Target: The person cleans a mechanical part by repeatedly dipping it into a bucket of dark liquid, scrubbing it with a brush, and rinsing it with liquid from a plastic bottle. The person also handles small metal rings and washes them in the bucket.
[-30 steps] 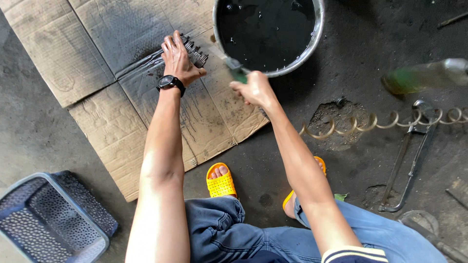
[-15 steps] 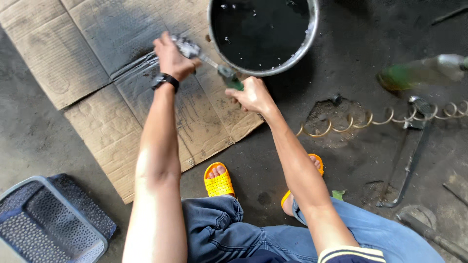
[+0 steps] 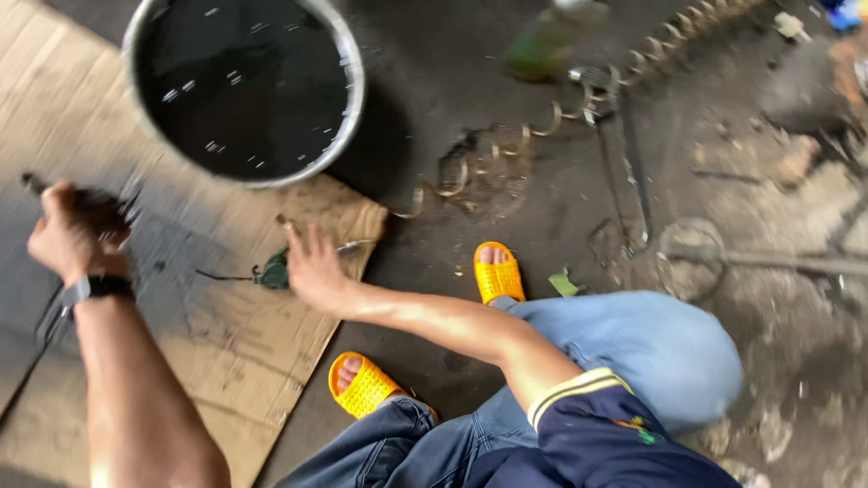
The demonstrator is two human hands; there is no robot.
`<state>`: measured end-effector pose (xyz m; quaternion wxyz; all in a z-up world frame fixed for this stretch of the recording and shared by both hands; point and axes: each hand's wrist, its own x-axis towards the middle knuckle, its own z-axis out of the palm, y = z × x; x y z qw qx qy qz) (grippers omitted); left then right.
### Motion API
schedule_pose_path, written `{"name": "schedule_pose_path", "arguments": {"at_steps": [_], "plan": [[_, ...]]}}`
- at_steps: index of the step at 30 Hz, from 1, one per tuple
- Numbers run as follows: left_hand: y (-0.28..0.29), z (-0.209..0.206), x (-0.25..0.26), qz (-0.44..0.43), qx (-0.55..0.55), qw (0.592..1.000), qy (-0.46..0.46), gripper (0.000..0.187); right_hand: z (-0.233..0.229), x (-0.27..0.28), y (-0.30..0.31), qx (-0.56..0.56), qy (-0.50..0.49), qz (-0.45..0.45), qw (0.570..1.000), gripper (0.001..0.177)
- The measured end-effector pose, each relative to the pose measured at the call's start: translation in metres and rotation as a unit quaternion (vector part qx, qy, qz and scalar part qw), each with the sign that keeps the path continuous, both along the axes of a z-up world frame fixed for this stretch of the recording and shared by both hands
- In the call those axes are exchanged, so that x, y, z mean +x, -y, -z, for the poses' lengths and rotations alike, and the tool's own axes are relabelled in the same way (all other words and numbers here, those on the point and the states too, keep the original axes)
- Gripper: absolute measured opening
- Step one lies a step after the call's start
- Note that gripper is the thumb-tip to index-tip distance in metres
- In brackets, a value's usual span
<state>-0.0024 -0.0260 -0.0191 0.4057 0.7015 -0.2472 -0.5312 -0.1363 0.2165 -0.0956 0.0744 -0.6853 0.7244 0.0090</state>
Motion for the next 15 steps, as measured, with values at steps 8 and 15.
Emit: {"name": "schedule_pose_path", "arguments": {"at_steps": [8,15], "plan": [[0.002,0.003,-0.037,0.094,-0.028,0.995,0.035,0.033,-0.052,-0.015,0.039,0.107,0.026,-0.251,0.962,0.01],[-0.012,-0.05,-0.104,0.083,-0.024,0.996,-0.03,0.034,-0.136,-0.15,0.011,0.18,0.08,-0.229,0.953,0.01]]}}
